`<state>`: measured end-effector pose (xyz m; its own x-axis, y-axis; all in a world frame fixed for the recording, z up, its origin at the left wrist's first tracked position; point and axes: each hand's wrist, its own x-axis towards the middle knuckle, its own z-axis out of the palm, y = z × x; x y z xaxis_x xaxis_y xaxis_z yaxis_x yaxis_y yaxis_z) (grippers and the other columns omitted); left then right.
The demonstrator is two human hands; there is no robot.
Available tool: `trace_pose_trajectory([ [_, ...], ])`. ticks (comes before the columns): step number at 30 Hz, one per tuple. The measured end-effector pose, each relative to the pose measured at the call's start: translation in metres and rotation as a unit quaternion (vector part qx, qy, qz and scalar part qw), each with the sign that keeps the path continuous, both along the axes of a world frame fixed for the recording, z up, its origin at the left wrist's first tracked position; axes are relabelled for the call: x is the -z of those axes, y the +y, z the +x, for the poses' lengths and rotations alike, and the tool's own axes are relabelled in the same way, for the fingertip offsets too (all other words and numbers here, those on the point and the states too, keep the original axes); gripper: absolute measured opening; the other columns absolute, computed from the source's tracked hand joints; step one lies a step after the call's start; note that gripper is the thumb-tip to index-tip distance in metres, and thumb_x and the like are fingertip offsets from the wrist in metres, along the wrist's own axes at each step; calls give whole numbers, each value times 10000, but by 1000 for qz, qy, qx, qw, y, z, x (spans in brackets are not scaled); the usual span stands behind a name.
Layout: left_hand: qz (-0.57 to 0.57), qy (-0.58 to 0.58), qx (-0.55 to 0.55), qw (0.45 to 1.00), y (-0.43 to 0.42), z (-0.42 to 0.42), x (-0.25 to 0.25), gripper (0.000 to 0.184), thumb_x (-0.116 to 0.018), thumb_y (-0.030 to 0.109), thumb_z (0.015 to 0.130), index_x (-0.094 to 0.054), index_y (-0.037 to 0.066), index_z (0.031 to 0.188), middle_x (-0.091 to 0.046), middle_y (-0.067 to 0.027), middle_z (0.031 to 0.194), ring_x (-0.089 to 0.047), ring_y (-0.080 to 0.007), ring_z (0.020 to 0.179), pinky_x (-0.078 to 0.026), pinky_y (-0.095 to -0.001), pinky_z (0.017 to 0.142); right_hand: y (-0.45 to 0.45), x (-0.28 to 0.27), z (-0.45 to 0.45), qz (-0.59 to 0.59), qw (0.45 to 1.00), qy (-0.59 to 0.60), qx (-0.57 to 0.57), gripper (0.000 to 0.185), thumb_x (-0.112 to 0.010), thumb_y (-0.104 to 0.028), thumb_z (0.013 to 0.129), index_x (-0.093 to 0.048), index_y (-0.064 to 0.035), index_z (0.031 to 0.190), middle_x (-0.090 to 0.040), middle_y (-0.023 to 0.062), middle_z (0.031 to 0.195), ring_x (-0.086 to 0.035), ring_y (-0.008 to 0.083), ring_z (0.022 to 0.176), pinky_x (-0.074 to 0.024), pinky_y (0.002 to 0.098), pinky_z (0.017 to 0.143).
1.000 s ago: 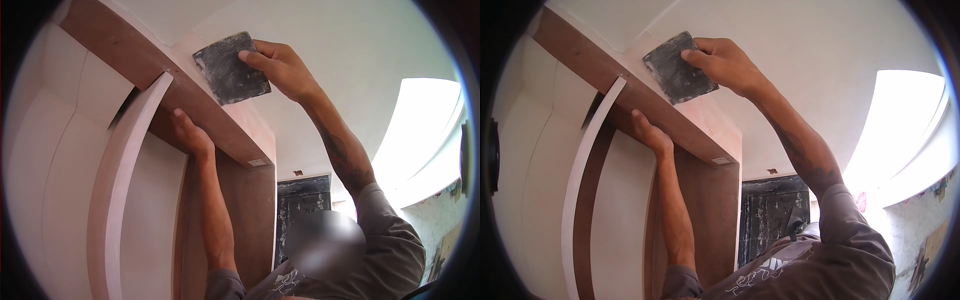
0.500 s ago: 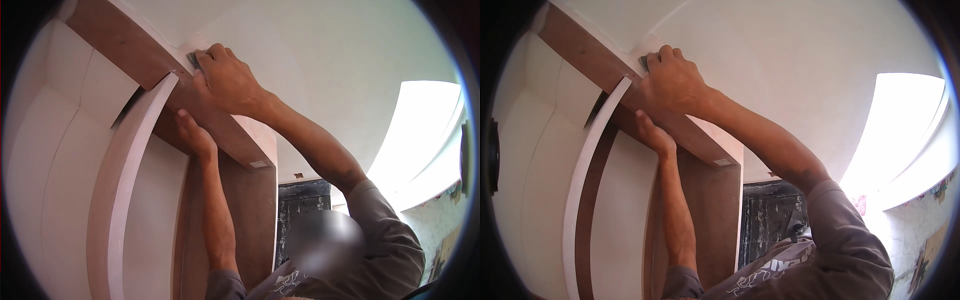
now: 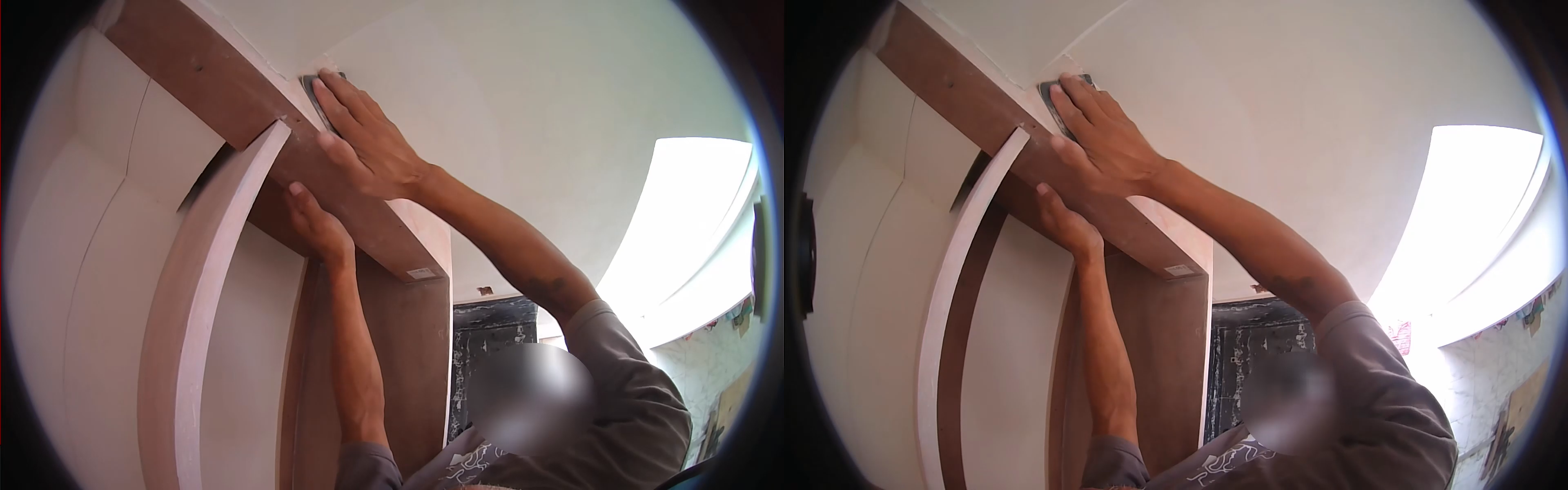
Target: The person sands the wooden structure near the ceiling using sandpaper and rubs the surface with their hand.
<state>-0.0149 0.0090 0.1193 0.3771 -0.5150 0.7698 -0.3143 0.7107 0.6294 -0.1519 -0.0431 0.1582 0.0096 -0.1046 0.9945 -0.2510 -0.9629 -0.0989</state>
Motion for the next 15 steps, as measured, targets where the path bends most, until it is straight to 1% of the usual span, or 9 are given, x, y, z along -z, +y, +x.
trace_pose_trajectory([
  [2,8,-9,4,1000,1,0,-1,678,-355,492,1088,-444,-94,1417,-515,-237,1418,-520,-320,1294,-409,-408,1104,17,-14,12,59,998,-26,25,720,-459,-400,1009,-333,127,1483,-336,337,1519,-368,496,1383,-300,514,1167],
  [5,-22,-28,-40,999,-4,4,3,636,-378,482,1082,-523,-87,1329,-609,-235,1272,-596,-287,1158,-445,-399,1018,41,-22,9,110,992,-17,51,802,-488,-480,985,-341,149,1461,-361,358,1479,-399,498,1348,-315,518,1157],
  [6,-12,-21,-26,999,-5,7,4,639,-377,482,1082,-521,-88,1334,-609,-240,1275,-596,-292,1164,-442,-399,1023,47,-24,5,118,991,-6,59,831,-501,-509,975,-345,151,1456,-373,363,1464,-411,498,1336,-326,519,1150],
  [8,10,-5,1,1000,-8,13,8,646,-374,483,1082,-518,-90,1344,-610,-248,1281,-596,-302,1176,-434,-400,1033,58,-20,-6,82,995,34,54,884,-528,-552,954,-345,152,1455,-397,357,1436,-424,498,1318,-358,518,1124],
  [9,11,-21,-10,1000,-10,17,10,652,-375,488,1081,-519,-93,1339,-612,-249,1278,-598,-308,1171,-435,-400,1029,61,-18,-12,66,995,54,52,911,-541,-574,943,-345,153,1455,-408,354,1422,-430,498,1309,-375,517,1111],
  [11,14,-53,-34,998,-13,23,14,665,-377,499,1078,-520,-100,1330,-616,-252,1274,-602,-320,1160,-438,-402,1021,61,-17,-24,71,992,89,56,917,-567,-569,933,-347,154,1453,-412,350,1411,-431,499,1307,-401,517,1088],
  [12,4,-44,-48,998,-12,19,11,668,-379,506,1077,-526,-101,1314,-623,-249,1257,-607,-320,1144,-443,-405,1010,60,-17,-26,73,990,107,57,921,-580,-566,929,-348,154,1453,-414,349,1405,-431,499,1306,-413,517,1076],
  [14,-18,-25,-74,997,-12,9,6,675,-384,518,1074,-537,-105,1283,-636,-244,1224,-615,-321,1112,-454,-410,987,53,-21,-20,92,992,65,47,880,-624,-505,909,-382,176,1411,-412,354,1378,-461,505,1233,-415,525,1049],
  [15,-14,-16,-65,998,-10,7,5,681,-383,522,1074,-536,-107,1283,-635,-246,1222,-615,-321,1111,-454,-409,988,48,-24,-15,102,993,44,42,860,-647,-474,899,-399,187,1390,-411,356,1365,-476,508,1197,-416,530,1036],
])
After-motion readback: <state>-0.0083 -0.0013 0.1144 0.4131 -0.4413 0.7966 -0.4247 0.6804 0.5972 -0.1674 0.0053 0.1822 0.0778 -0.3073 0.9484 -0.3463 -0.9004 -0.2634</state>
